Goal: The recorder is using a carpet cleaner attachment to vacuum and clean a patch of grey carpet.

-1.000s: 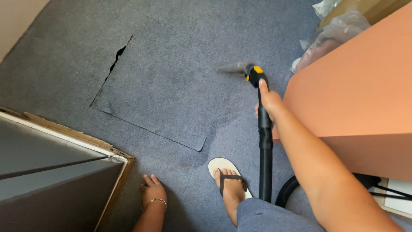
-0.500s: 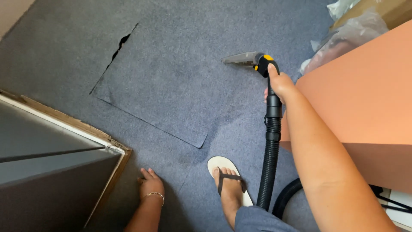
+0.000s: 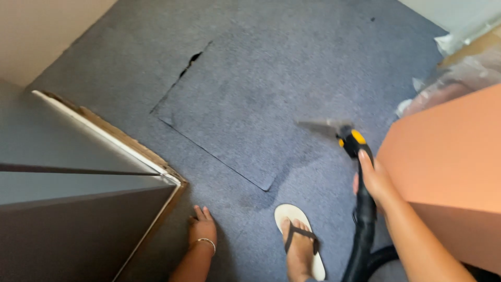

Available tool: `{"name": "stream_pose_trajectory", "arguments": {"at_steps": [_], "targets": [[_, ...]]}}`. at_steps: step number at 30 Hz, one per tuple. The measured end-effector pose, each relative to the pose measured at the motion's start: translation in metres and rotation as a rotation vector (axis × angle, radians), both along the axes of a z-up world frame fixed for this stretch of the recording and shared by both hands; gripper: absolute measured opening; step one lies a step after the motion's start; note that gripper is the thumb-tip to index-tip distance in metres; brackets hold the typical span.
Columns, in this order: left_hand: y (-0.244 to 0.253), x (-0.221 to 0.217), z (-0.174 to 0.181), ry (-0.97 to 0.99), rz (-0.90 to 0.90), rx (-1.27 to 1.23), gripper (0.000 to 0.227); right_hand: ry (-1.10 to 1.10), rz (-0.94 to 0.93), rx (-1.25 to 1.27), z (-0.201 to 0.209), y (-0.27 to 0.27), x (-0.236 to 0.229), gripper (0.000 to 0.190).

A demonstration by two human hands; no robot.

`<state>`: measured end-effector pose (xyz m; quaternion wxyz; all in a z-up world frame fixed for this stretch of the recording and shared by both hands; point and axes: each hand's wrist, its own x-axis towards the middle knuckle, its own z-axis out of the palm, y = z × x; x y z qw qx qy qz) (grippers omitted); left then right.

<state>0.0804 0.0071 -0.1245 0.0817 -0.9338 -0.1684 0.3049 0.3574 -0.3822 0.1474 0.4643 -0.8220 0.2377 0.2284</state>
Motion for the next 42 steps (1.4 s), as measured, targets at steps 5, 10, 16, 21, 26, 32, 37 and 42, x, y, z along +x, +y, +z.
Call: {"name": "stream_pose_trajectory", "arguments": {"at_steps": [5,10,16,21,26,32,37,42], "targets": [[0.002,0.000,0.003,0.053,0.066,-0.103,0.061,-0.081,0.047,0.065,-0.056,-0.007,-0.001,0.050],[-0.004,0.005,0.012,0.167,-0.002,-0.067,0.064,-0.163,0.320,0.097,-0.072,0.082,0.134,0.055],[-0.011,-0.008,-0.018,0.151,0.081,-0.086,0.064,-0.128,0.426,0.015,-0.041,0.283,0.295,0.065],[-0.017,-0.011,-0.053,-0.038,0.755,-0.166,0.058,-0.133,0.307,0.182,-0.056,0.415,0.380,0.069],[-0.014,-0.028,-0.075,-0.244,0.116,-0.016,0.046,-0.098,0.568,0.240,-0.061,0.517,0.366,0.067],[-0.016,-0.020,-0.028,-0.116,0.147,-0.125,0.057,-0.095,0.762,0.184,-0.053,0.529,0.325,0.065],[-0.006,0.004,0.016,0.074,0.093,-0.237,0.059,-0.053,0.777,0.081,-0.046,0.473,0.315,0.063],[-0.006,0.006,0.007,0.126,0.043,-0.167,0.061,-0.024,0.799,0.117,-0.054,0.414,0.290,0.060]]}}
